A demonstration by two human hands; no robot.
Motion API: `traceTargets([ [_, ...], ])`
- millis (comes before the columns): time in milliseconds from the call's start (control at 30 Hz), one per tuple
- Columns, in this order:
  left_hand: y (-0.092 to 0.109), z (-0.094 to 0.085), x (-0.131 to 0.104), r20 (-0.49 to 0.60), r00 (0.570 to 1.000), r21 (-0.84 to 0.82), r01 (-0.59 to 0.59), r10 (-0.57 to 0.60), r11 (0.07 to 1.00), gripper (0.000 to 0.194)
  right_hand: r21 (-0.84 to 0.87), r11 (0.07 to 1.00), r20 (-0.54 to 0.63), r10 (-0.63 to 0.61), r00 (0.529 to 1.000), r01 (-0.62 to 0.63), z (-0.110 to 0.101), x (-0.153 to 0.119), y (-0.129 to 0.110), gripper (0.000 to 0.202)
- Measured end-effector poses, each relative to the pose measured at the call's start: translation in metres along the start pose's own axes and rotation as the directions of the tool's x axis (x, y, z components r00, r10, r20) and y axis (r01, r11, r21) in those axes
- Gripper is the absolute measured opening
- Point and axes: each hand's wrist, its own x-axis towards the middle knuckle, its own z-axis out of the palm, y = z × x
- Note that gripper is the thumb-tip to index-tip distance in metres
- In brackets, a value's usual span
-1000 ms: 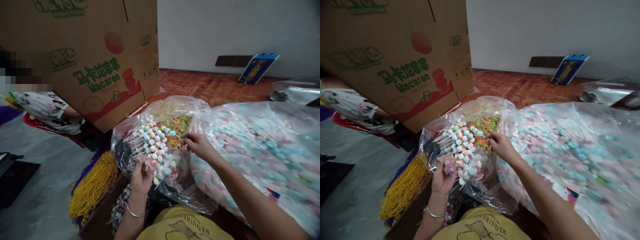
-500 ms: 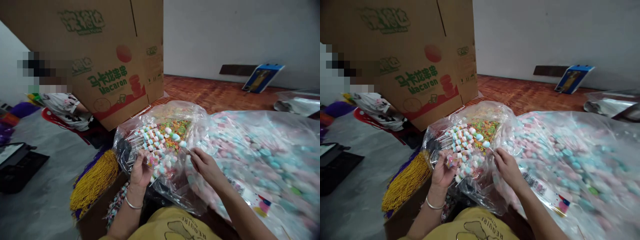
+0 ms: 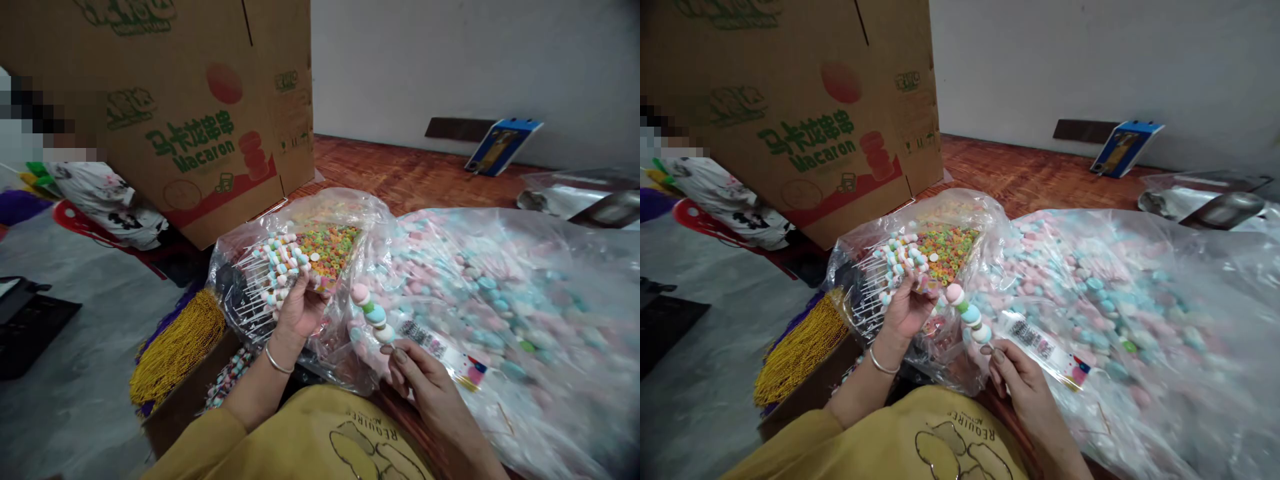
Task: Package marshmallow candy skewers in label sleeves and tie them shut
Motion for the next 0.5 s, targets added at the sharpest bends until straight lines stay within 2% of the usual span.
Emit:
traceTargets([
  [200,-0.012,0.0,0.0,-0.033,0.999,0.07,-0.028,0.031,0.997,0.029,-0.133,0.991,-0.051,-0.017,0.999,0.01,-0.003,-0.008,-0.009,0.049],
  [300,-0.017,-0.001,-0.001,-0.012,0.997,0.109,-0.07,0.072,0.992,0.034,-0.231,0.973,-0.083,-0.052,0.995,0.031,-0.008,-0.01,-0.009,0.047],
  [500,-0.023,-0.009,0.005,0.067,0.98,0.209,-0.195,0.185,0.958,0.046,-0.529,0.842,-0.1,-0.186,0.977,0.106,-0.031,-0.018,-0.01,0.038],
])
